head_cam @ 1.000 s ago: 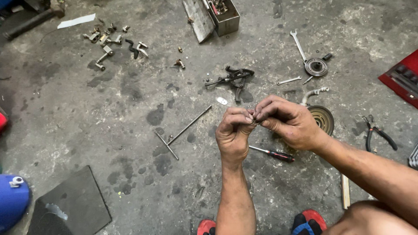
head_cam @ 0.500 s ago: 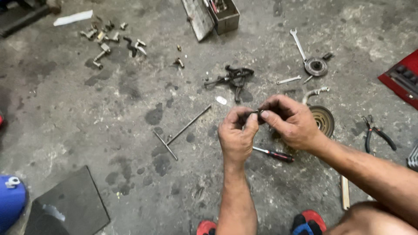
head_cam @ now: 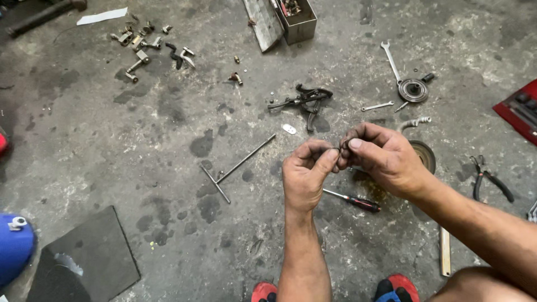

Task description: The person assembles a mechanical part on the floor, using a hammer and screwdriver to secure components. They handle small metal pieces and a circular assembly, tightening and adjusting parts throughout the process.

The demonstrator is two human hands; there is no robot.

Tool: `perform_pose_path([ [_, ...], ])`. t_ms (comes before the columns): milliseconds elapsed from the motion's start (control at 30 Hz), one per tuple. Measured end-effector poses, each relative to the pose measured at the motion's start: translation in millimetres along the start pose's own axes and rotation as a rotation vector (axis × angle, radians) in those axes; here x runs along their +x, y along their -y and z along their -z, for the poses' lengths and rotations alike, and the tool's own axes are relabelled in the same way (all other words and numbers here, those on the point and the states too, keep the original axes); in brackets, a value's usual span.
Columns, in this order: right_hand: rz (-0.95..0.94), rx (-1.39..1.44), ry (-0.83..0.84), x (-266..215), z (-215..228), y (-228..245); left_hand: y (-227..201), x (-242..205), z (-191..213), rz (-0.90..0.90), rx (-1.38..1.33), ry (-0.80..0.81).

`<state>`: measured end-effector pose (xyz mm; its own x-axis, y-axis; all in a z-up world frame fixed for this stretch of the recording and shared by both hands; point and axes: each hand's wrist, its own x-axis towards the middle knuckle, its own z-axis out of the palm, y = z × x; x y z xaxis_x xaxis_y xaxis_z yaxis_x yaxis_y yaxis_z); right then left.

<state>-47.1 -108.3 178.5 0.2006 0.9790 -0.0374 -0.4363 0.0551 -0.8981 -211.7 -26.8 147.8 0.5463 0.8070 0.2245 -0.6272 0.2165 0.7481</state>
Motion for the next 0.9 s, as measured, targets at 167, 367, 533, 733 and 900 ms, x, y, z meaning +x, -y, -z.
perform_pose_path([
  [167, 0.01, 0.111, 0.013, 1.2, 3.4, -1.1, -6.1, 2.6, -6.1, -0.114, -0.028, -0.1],
  [367, -0.056, 0.122, 0.065, -2.6, 6.4, -1.6, -17.4, -1.8, -8.9, -0.064, 0.003, -0.103],
  [533, 0.028, 0.158, 0.209, -3.8, 6.1, -4.7, -27.5, -11.2, -19.2, -0.112, 0.139, -0.002],
  [733, 0.112, 0.111, 0.274, -5.0, 8.0, -6.5, -44.6, -15.0, -27.3, -0.236, 0.426, 0.059],
  [900, 0.099, 0.12, 0.256, -5.6, 11.4, -10.2, -53.3, -15.0, -32.9, -0.305, 0.604, 0.078],
])
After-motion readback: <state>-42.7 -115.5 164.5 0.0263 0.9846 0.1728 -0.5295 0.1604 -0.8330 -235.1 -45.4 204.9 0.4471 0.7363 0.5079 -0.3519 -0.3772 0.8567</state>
